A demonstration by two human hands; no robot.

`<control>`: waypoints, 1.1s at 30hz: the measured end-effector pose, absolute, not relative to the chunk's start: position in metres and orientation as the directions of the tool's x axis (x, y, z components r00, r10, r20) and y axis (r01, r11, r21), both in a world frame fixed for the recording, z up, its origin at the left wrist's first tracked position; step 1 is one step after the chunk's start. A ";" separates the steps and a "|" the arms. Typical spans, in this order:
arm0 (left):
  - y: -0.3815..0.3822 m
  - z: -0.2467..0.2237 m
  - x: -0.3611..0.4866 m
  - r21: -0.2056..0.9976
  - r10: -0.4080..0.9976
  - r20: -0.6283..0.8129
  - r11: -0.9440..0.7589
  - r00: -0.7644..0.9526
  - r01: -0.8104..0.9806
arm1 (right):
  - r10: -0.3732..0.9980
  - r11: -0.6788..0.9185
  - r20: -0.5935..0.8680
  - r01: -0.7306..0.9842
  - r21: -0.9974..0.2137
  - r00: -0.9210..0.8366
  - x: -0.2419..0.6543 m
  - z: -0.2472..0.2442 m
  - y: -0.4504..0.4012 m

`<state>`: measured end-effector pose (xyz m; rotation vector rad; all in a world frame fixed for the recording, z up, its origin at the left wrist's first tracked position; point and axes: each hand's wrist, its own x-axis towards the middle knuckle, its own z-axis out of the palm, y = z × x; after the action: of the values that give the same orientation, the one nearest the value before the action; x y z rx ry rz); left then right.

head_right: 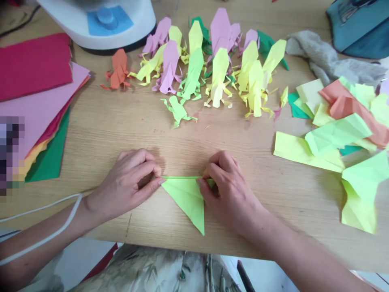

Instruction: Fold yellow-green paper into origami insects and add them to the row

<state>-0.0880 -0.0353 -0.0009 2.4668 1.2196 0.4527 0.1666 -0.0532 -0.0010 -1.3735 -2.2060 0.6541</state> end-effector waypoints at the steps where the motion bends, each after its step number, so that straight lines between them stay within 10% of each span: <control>1: -0.035 -0.001 -0.088 0.440 0.806 0.129 -0.568 0.577 0.695 | 0.907 0.397 0.140 0.695 -0.600 -0.397 0.166 -0.002 -0.054; 28: -0.035 -0.004 -0.097 0.494 0.789 0.120 -0.574 0.602 0.653 | 0.905 0.420 0.171 0.754 -0.505 -0.389 0.165 -0.008 -0.054; 33: -0.054 -0.005 -0.101 0.270 0.700 0.306 -0.713 0.645 0.647 | 0.906 0.418 0.172 0.751 -0.510 -0.387 0.166 -0.008 -0.053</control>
<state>-0.1012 -0.0538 -0.0055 2.7242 1.1218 0.5935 0.1659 -0.0535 -0.0083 -1.4107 -2.2542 0.4930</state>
